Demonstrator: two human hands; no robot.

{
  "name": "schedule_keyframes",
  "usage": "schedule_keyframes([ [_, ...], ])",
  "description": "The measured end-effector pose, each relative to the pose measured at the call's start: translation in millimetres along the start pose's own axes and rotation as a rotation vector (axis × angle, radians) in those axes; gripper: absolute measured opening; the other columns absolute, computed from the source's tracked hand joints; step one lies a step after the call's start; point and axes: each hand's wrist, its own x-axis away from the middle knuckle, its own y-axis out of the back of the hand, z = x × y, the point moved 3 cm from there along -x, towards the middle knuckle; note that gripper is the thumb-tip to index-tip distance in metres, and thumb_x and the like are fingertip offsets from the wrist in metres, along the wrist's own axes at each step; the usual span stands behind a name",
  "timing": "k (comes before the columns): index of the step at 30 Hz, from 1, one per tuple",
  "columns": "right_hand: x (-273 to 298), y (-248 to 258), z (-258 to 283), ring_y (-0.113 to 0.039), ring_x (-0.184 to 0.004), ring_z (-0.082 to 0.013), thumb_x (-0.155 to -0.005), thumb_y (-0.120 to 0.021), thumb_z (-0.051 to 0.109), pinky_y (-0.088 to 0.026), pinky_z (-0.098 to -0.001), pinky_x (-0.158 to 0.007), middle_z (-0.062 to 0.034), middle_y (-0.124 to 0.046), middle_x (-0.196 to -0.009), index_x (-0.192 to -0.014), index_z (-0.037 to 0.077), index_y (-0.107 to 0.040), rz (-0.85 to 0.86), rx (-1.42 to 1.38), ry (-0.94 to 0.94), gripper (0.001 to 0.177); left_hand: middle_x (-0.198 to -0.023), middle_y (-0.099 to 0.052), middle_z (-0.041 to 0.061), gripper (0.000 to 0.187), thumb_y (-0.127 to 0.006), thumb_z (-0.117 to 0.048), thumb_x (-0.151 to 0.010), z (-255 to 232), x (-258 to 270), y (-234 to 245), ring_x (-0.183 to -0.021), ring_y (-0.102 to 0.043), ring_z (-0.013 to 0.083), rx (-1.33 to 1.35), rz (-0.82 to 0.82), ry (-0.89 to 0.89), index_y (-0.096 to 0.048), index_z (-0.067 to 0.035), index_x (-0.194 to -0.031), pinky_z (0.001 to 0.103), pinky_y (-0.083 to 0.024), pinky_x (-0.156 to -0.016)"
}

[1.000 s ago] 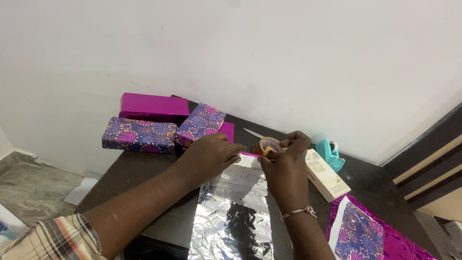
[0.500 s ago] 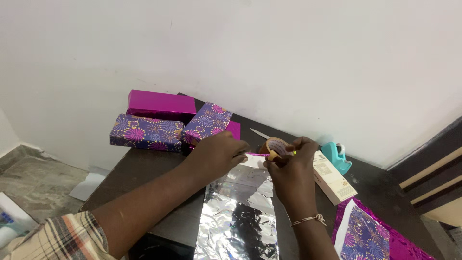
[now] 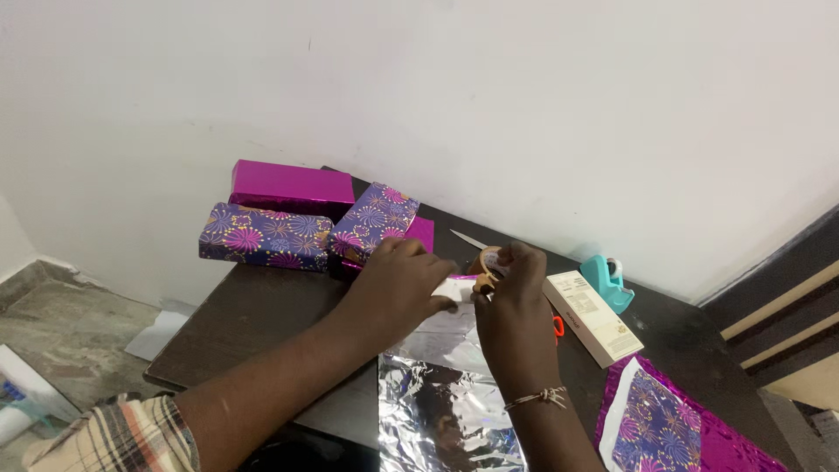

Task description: The person wraps a small rectangular box with shiny pink wrapping paper. They fold the paper around the box, apply clear tape to secure the edges, and use scissors to cut the tape. The wrapped box is placed on the table with other already wrapped gifts.

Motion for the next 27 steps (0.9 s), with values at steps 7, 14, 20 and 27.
schedule_keyframes([
  [7, -3, -1, 11, -0.071, -0.099, -0.0361, -0.086, -0.066, -0.005, -0.058, -0.0457, -0.07, -0.0179, -0.057, -0.124, -0.126, 0.005, -0.042, 0.107, 0.05, 0.114, 0.048, -0.107, -0.066, 0.009, 0.076, -0.077, -0.032, -0.085, 0, -1, -9, -0.108, -0.058, 0.0288, -0.047, 0.061, 0.05, -0.045, -0.014, -0.151, 0.054, -0.037, -0.102],
  [14, -17, 1, 13, -0.068, -0.103, -0.0391, -0.084, -0.062, -0.011, -0.059, -0.045, -0.08, -0.0197, -0.056, -0.124, -0.123, 0.002, -0.041, 0.171, 0.08, 0.377, 0.046, -0.125, -0.056, 0.012, 0.064, -0.08, -0.035, -0.08, 9, -4, -22, -0.121, -0.051, 0.0312, -0.013, 0.096, 0.176, -0.054, -0.013, -0.134, 0.055, -0.031, -0.104],
  [20, -24, 1, 4, -0.072, -0.099, -0.0355, -0.082, -0.068, -0.004, -0.062, -0.0425, -0.076, -0.0188, -0.054, -0.128, -0.127, 0.005, -0.037, 0.275, 0.024, 0.123, 0.055, -0.117, -0.056, 0.008, 0.047, -0.077, -0.029, -0.083, 7, -3, -21, -0.121, -0.052, 0.0261, 0.084, 0.176, 0.284, -0.063, -0.021, -0.126, 0.057, -0.028, -0.111],
  [27, -23, 9, -3, -0.074, -0.097, -0.032, -0.081, -0.072, 0.002, -0.059, -0.044, -0.07, -0.0131, -0.068, -0.113, -0.118, 0.009, -0.045, 0.297, 0.059, 0.136, 0.047, -0.11, -0.058, 0.008, 0.031, -0.074, -0.027, -0.088, 4, -3, -19, -0.118, -0.054, 0.0252, 0.056, 0.173, 0.235, -0.066, -0.02, -0.118, 0.055, -0.03, -0.113],
])
